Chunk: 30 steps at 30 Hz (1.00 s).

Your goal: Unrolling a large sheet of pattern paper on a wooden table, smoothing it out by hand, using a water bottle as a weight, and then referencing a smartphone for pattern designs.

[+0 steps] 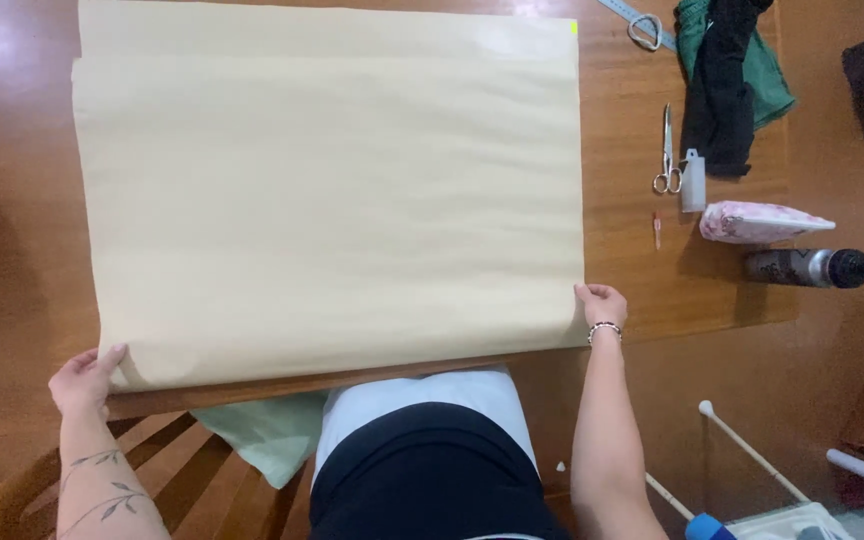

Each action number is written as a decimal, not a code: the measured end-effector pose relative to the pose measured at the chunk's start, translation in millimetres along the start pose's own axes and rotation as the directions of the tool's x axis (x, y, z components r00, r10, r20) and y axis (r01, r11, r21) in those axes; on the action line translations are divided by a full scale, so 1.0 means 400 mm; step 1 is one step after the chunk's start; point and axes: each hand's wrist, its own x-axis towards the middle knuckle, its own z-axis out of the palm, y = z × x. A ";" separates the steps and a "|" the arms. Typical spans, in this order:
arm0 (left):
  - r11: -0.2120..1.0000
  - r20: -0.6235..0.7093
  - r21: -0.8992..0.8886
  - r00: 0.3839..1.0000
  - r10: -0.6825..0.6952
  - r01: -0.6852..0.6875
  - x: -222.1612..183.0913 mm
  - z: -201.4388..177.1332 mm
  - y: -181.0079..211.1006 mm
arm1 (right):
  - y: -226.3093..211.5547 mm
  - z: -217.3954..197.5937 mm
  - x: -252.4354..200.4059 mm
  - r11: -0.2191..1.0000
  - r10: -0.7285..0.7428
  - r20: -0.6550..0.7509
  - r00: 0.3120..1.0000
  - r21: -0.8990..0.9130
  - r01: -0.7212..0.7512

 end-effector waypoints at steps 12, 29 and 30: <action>0.988 0.019 0.036 0.989 -0.148 0.147 -0.029 0.005 0.057 | 0.012 0.000 0.016 0.998 0.030 0.073 0.997 0.051 -0.034; 0.006 0.523 0.262 0.147 0.840 -0.965 -0.559 0.986 0.617 | 0.130 0.084 0.130 0.988 -0.101 -0.045 0.994 -0.122 0.095; 0.005 0.523 0.259 0.145 0.840 -0.966 -0.611 1.040 0.658 | 0.150 0.084 0.138 0.988 -0.100 -0.047 0.994 -0.122 0.094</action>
